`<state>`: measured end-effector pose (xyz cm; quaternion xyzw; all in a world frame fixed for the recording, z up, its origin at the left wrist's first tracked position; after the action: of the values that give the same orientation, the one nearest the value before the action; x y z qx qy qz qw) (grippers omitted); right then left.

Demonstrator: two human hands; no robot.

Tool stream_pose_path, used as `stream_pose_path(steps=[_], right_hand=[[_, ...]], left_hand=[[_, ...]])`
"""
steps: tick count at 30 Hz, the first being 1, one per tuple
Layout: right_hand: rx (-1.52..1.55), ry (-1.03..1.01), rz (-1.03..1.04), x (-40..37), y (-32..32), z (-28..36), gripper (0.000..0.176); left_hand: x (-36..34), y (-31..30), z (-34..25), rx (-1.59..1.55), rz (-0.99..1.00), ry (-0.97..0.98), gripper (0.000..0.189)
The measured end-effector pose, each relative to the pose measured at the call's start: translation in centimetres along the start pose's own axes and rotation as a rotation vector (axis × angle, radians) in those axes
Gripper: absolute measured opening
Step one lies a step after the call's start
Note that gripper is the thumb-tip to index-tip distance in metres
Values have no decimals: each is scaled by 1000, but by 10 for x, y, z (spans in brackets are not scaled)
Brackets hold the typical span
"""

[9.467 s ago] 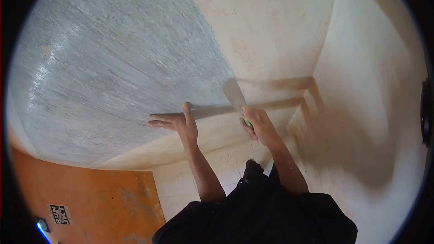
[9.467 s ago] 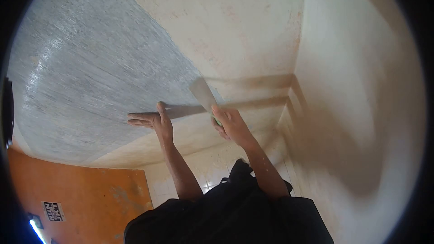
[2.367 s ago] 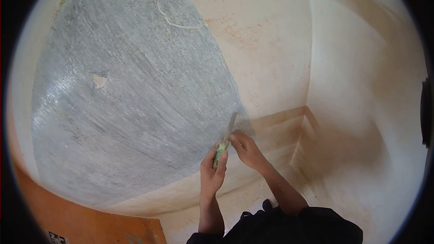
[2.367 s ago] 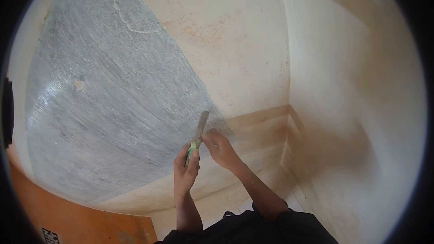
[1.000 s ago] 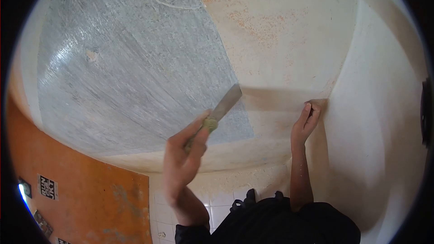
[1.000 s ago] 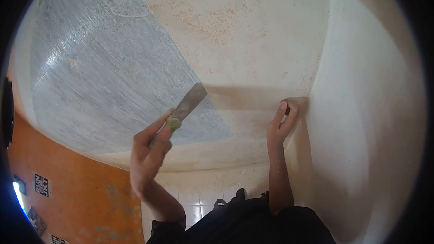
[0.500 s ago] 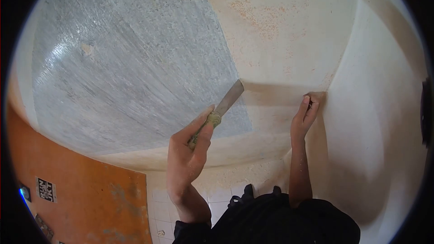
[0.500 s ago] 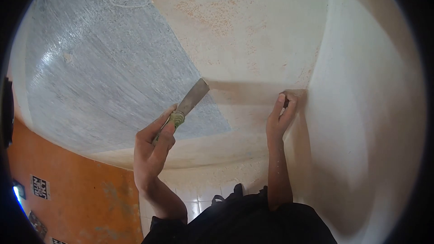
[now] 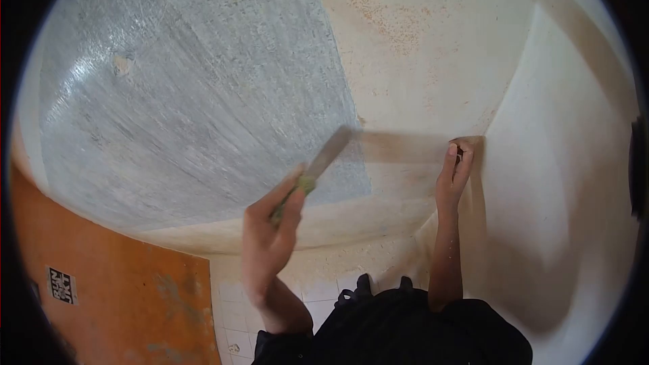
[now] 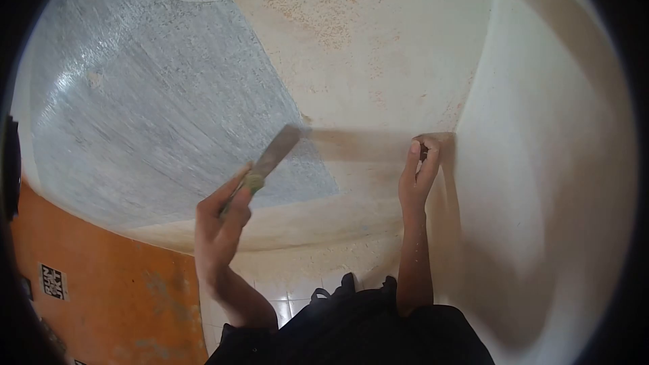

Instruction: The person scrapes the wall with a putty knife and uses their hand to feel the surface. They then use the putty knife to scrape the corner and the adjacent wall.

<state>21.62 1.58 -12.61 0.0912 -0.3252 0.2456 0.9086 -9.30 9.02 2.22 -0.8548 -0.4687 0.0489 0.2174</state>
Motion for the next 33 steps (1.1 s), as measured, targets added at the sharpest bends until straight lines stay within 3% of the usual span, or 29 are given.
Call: stream_pose_path(steps=[3, 11, 21, 25, 27, 33], right_hand=[[12, -22, 20, -2, -2, -3, 12], [25, -15, 41, -4, -3, -4, 15], [22, 34, 84, -5, -4, -6, 16], [23, 22, 96, -4, -4, -2, 16], [10, 26, 79, -4, -4, -5, 16], [-21, -5, 82, -3, -4, -4, 16]], left_hand=[[2, 6, 2, 38, -9, 58, 34], [3, 13, 10, 6, 52, 30, 36], [-6, 8, 16, -62, -9, -66, 35], [1, 20, 12, -28, 8, -15, 35], [-3, 16, 17, -31, 3, -5, 42], [-3, 17, 25, -90, 20, -15, 36]])
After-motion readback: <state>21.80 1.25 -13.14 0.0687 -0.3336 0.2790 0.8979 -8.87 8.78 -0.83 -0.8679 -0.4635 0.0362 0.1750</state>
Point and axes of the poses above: each hand's wrist, its own x-axis towards the middle knuckle, its own y-axis out of the palm, z = x × y, the point moved 6 cm from there along x, towards the middle knuckle, and after that the axes turned 9 degrees about z, right-handed, at the moved point
